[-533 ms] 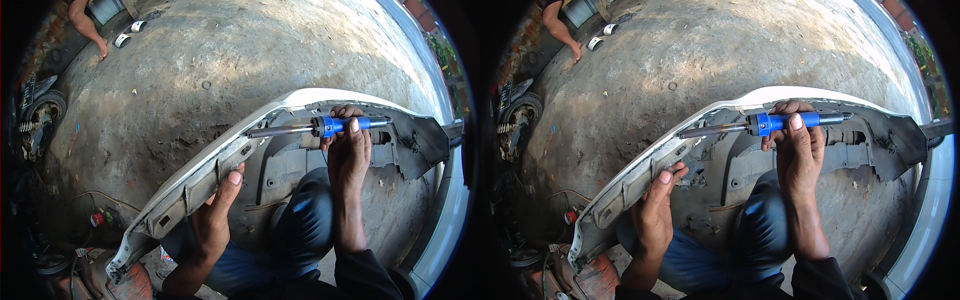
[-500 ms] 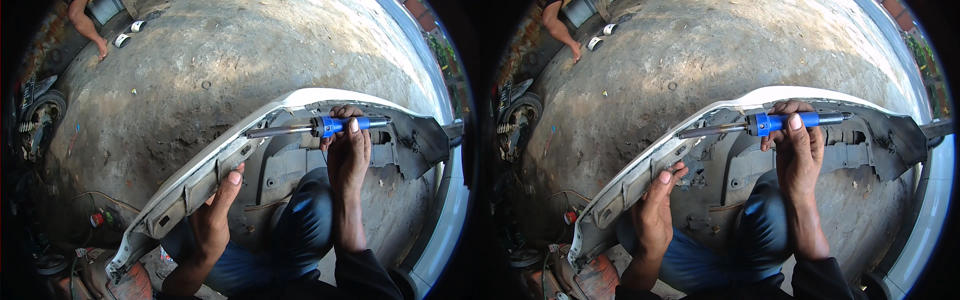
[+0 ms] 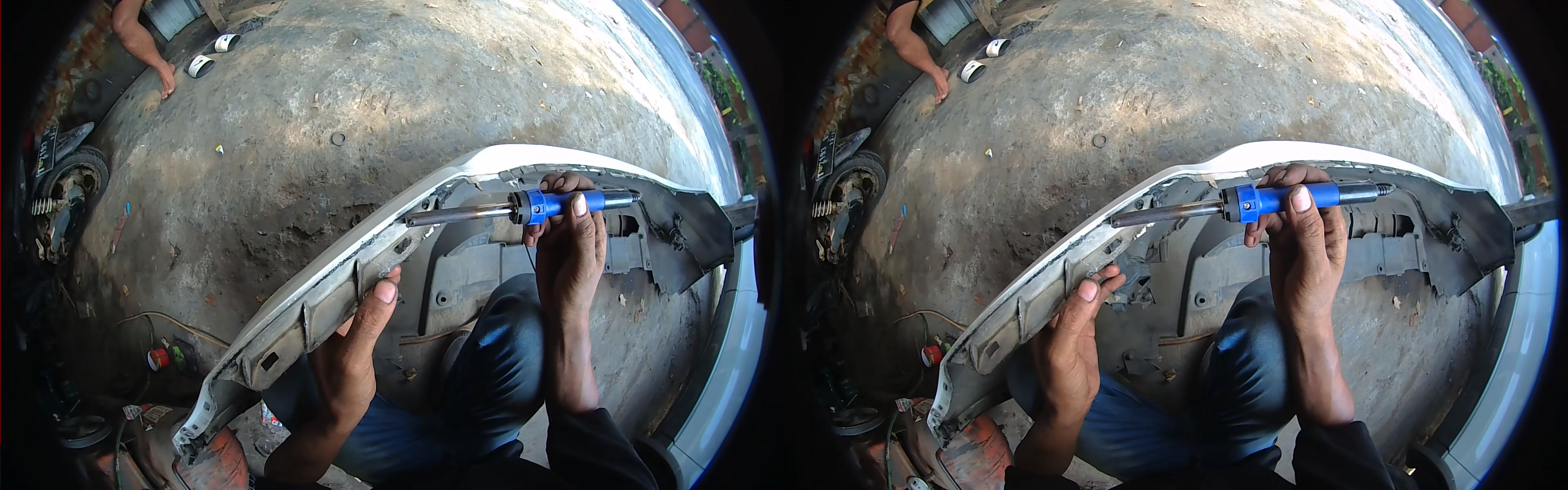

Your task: Repairing a plastic car bumper using a soldering iron to melt and bond pieces.

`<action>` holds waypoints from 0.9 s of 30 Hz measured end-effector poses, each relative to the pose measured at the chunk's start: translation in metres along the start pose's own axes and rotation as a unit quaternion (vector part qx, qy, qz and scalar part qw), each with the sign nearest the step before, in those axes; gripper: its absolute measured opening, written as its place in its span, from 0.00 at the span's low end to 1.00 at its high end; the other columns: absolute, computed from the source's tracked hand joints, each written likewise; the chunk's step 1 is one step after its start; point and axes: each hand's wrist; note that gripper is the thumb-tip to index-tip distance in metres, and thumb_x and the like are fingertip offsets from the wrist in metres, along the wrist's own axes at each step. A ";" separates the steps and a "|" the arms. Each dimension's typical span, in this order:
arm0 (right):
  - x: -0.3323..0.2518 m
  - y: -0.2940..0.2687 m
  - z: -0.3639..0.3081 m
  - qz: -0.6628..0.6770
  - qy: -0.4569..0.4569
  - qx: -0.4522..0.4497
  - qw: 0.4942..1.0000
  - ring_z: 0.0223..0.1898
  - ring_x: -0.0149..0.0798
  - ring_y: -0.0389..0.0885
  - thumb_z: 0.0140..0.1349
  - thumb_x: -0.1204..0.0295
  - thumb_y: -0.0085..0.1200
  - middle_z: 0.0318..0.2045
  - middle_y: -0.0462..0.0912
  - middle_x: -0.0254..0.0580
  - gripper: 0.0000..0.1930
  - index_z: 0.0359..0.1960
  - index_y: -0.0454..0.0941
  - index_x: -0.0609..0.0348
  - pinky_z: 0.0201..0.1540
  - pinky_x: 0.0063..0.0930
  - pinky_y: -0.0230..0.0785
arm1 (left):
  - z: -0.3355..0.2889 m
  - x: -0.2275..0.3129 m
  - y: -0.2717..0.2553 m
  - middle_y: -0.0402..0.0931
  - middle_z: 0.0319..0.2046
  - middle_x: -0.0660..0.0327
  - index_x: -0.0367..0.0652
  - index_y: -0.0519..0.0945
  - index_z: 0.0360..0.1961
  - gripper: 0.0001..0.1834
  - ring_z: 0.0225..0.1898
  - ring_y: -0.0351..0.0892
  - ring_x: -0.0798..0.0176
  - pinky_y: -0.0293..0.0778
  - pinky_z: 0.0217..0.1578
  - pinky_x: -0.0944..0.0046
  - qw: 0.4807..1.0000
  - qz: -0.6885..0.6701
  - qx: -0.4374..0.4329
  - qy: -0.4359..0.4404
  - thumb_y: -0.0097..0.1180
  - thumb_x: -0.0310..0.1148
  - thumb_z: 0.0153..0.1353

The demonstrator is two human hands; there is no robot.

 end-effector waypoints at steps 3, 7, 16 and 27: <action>0.001 0.000 0.000 -0.005 -0.002 0.002 1.000 0.27 0.34 0.76 0.67 0.69 0.45 0.39 0.72 0.50 0.13 0.45 0.68 0.69 0.29 0.25 0.72 | 0.000 -0.001 -0.001 0.74 0.45 0.48 0.29 0.71 0.50 0.16 0.48 0.76 0.55 0.71 0.53 0.50 1.000 0.002 -0.002 0.004 0.49 0.24 0.61; 0.001 -0.001 0.000 -0.009 -0.001 0.012 1.000 0.27 0.34 0.76 0.67 0.69 0.45 0.39 0.73 0.49 0.13 0.45 0.68 0.69 0.29 0.25 0.72 | 0.000 0.001 0.000 0.74 0.45 0.49 0.29 0.71 0.49 0.15 0.48 0.76 0.56 0.71 0.53 0.50 1.000 -0.006 -0.005 0.000 0.48 0.24 0.62; 0.000 0.002 -0.001 -0.013 -0.002 0.005 1.000 0.28 0.34 0.76 0.67 0.68 0.45 0.40 0.72 0.50 0.13 0.45 0.69 0.68 0.29 0.25 0.72 | -0.001 -0.003 -0.002 0.75 0.44 0.50 0.30 0.72 0.50 0.16 0.48 0.76 0.57 0.70 0.54 0.51 0.999 0.022 -0.019 0.031 0.50 0.25 0.61; 0.000 -0.001 0.000 -0.007 -0.001 0.000 1.000 0.27 0.34 0.76 0.67 0.69 0.45 0.40 0.72 0.50 0.13 0.45 0.68 0.69 0.29 0.25 0.72 | -0.001 -0.001 -0.001 0.76 0.43 0.50 0.30 0.72 0.49 0.15 0.47 0.77 0.56 0.71 0.53 0.51 1.000 0.014 -0.001 0.013 0.50 0.24 0.61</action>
Point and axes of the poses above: each hand's wrist, its own z-axis towards the middle knuckle, its own y-axis out of the palm, x = y × z
